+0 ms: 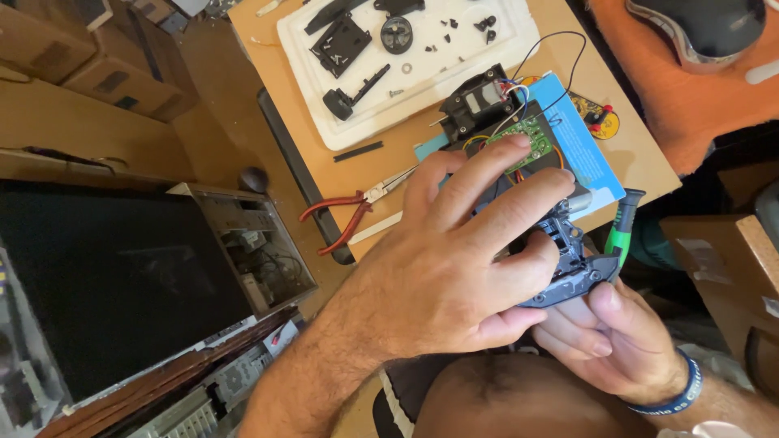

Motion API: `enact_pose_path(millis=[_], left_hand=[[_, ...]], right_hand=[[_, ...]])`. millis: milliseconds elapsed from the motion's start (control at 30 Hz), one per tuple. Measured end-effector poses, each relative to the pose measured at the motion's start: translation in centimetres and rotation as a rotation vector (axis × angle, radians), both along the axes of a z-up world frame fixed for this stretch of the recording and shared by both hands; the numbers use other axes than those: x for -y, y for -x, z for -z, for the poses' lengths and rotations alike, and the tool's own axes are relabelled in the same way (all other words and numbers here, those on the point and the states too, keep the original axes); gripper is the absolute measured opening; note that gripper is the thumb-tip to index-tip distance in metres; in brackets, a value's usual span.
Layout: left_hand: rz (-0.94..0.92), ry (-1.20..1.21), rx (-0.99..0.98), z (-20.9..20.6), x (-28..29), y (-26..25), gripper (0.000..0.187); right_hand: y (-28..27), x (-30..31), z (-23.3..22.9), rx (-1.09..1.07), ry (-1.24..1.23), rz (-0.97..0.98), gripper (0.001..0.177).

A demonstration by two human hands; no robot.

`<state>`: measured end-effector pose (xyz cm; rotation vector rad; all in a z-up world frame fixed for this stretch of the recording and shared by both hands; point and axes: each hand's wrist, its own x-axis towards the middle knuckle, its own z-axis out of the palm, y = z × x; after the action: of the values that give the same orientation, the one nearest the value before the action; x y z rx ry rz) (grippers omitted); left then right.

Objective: Repairing or assembling an electronic device using a screwdriver and pliers on a workbench.

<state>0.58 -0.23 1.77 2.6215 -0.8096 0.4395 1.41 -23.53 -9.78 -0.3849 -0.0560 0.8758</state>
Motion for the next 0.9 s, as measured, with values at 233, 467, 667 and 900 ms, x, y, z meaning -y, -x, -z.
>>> enact_pose_path(millis=[233,467,667,900], left_hand=[[0.008,0.017,-0.015,0.2,0.1,0.1,0.048],[0.002,0.008,-0.008,0.3,0.3,0.1,0.047],[0.019,0.021,-0.026,0.3,0.2,0.0,0.055],[0.013,0.056,-0.048,0.5,0.3,0.1,0.052]], right_hand=[[0.4,-0.8,0.4,0.013,0.001,0.015,0.037],[0.7,-1.3,0.2,-0.001,-0.005,0.03,0.046],[-0.1,-0.5,-0.1,0.117,0.006,-0.021,0.04],[-0.4,0.3,-0.4,0.156,0.134,-0.003,0.061]])
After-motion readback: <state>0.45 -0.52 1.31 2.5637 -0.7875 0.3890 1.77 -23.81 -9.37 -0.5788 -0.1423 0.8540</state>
